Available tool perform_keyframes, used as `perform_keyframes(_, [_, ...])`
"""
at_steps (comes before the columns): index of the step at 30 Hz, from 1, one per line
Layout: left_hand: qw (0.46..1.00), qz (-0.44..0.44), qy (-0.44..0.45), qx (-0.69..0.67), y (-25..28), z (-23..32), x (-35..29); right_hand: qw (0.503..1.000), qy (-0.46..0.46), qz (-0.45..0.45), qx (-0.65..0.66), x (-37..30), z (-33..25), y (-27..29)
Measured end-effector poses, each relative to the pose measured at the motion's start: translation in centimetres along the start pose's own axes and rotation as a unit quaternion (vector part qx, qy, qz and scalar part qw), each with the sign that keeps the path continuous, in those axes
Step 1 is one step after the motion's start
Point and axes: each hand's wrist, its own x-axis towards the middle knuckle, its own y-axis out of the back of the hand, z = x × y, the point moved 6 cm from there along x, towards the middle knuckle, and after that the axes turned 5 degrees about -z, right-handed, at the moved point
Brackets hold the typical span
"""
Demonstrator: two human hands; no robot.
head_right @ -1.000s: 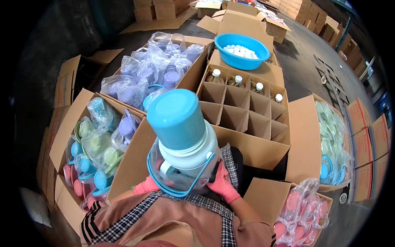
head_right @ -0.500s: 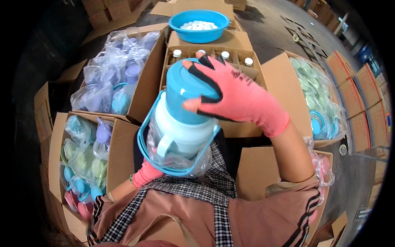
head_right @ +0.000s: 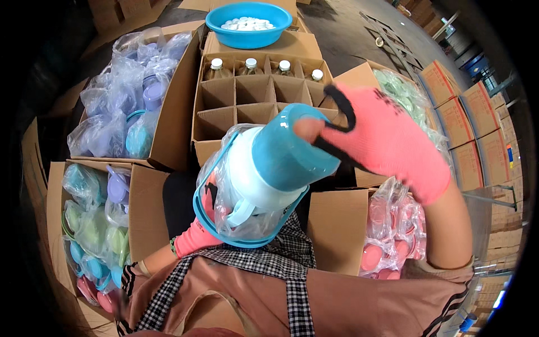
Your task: The person sits on the floor in a warehouse and packs plastic pitchers into cardboard boxes. They remove pitchers from plastic bags, inspect them, and place them into boxes. The person also handles the lids and inner components of the pitchers, ensuring they are assembled correctly before placing them into the packaging.
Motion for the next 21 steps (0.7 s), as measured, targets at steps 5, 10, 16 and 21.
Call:
perform_keyframes(5, [0.987, -0.021, -0.076, 0.139, -0.9, -0.3, 0.5, 0.991, -0.053, -0.122, -0.021, 1.3, -0.8, -4.3])
perform_keyframes(10, [0.995, 0.047, -0.080, 0.047, 0.6, 0.3, 0.7, 0.924, 0.315, 0.001, -0.216, -3.1, -11.0, -5.4])
perform_keyframes(16, [0.951, 0.111, 0.054, -0.283, 1.2, -2.6, -0.9, 0.818, 0.527, -0.076, -0.217, -5.3, -13.7, -21.1])
perform_keyframes(21, [0.995, 0.090, -0.007, -0.053, 1.8, -3.1, 0.0, 0.803, 0.534, -0.034, -0.263, -6.6, -13.5, -15.0])
